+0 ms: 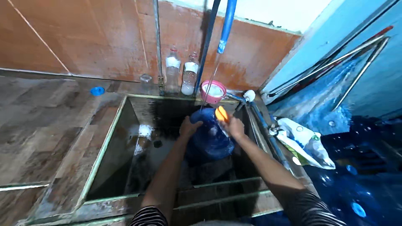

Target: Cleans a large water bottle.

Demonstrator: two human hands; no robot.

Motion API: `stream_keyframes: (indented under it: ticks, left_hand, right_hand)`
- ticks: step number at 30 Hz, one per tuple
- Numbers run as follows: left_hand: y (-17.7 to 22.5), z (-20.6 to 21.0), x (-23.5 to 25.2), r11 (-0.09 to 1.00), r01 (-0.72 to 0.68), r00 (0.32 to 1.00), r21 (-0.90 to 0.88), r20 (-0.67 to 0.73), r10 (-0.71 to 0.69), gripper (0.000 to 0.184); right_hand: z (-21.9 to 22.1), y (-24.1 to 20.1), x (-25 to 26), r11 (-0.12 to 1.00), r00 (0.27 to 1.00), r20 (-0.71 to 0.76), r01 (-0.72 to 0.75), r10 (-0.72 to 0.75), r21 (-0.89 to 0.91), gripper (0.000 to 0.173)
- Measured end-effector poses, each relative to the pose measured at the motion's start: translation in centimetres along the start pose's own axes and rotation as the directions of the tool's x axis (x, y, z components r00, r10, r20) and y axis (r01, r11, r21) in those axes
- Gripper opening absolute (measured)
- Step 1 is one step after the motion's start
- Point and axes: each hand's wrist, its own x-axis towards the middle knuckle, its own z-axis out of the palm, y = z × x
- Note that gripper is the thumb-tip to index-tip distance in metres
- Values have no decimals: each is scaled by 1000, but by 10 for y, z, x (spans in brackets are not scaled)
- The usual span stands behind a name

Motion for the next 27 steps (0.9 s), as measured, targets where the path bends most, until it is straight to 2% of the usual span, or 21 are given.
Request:
stream_keyframes:
  ticks: [2,4,5,7,9,10,12,13,15,17,20,22,23,25,27]
  left_hand:
    - [7,10,14,989,-141,986,30,96,138,78]
    - [4,9,26,966,-255,962,36,108,250,66]
    - [1,6,23,967,-247,968,56,63,244,65]
    - [-2,1,0,992,-96,994,76,-51,100,85]
    - [-6,16,-29,999,47,997,-23,-64,-48,106]
    - [-5,24,-36,995,70,995,-64,-62,-74,107]
    - [0,23,-35,996,22,1000,-85,-14,-23,102]
    - [-2,18,-34,998,-17,1000,-60,10,18,95]
    - [-5,11,-34,999,-39,999,30,-25,40,88]
    - [-5,24,-38,999,1,993,35,-114,3,95]
    - [1,21,-37,999,-32,997,26,-74,34,93]
    - [-10,-3,-24,997,-53,998,49,-20,54,80]
    - [-11,-15,-15,994,-33,999,107,-28,36,72]
    - [-5,-26,-2,961,36,995,274,-97,-9,60]
    - [-6,-13,6,908,79,973,411,-229,19,59]
  right_hand:
    - [6,-15,11,998,998,-61,-7,11,60,62]
    - [17,-28,11,986,990,-53,137,-133,90,63]
    - [16,-25,14,980,985,-61,166,-160,106,62]
    - [10,-17,30,992,994,-78,83,-75,93,62]
    - [8,-29,35,999,999,-44,18,-16,34,64]
    - [11,-42,30,998,998,-10,69,-69,9,64]
    - [12,-59,22,969,969,35,246,-246,-18,60]
    - [12,-56,26,960,959,39,280,-279,-2,57]
    - [9,-46,44,982,982,-43,186,-185,31,57]
    - [12,-46,50,996,992,-100,84,-81,33,60]
    - [25,-54,19,970,976,23,211,-215,118,65]
    - [32,-35,-8,956,954,142,240,-265,171,66]
    - [28,-23,-24,962,943,204,241,-262,126,66]
    - [14,1,-57,977,934,289,207,-210,42,67]
    - [10,24,-70,986,964,220,131,-151,101,66]
